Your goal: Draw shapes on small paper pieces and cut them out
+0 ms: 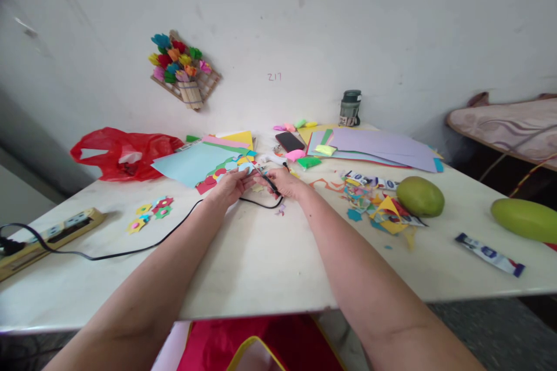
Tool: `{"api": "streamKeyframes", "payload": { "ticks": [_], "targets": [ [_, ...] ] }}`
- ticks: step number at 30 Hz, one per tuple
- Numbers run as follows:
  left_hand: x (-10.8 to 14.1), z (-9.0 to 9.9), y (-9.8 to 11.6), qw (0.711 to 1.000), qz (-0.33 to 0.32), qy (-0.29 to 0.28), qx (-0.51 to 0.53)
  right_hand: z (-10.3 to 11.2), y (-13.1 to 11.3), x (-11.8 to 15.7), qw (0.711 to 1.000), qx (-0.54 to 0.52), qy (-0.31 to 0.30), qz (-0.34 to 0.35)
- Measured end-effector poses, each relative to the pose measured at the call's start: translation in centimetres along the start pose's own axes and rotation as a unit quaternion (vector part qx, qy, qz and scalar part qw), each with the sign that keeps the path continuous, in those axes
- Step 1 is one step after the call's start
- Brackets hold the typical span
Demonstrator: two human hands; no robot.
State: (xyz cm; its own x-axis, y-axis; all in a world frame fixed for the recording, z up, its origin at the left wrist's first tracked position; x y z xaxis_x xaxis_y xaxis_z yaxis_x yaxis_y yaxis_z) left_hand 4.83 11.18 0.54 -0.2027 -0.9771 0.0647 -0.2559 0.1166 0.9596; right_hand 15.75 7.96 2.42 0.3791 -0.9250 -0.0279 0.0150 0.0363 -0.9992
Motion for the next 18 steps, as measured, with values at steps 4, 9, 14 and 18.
{"api": "streamKeyframes", "payload": {
  "ticks": [4,9,14,18],
  "targets": [
    [-0.07,0.07,-0.02,1.0,0.002,0.001,-0.001,-0.02,0.09,-0.08,1.0,-0.006,-0.001,-0.002],
    [-0.15,0.26,0.0,1.0,0.003,0.01,0.0,0.15,0.34,-0.22,1.0,-0.006,-0.003,-0.003],
    [-0.15,0.32,-0.01,1.0,0.005,0.014,0.002,0.07,0.2,-0.19,1.0,-0.006,-0.001,-0.007],
    [-0.15,0.38,0.14,1.0,0.0,0.017,0.005,0.0,0.19,-0.14,1.0,-0.009,-0.002,-0.013]
  ]
}}
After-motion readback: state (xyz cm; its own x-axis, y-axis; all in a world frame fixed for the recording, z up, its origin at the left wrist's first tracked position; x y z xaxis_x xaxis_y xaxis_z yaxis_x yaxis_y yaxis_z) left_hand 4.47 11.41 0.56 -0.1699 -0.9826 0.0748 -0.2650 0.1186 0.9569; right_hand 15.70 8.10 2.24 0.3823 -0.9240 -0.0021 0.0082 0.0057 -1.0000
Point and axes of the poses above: each hand's wrist, its own x-axis away from the middle knuckle, its own z-axis out of the back of the hand, y = z × x, the point moved 10 cm from there along -x, towards the middle knuckle, and after that the axes turned 14 degrees about -x, right-handed, at the moved point
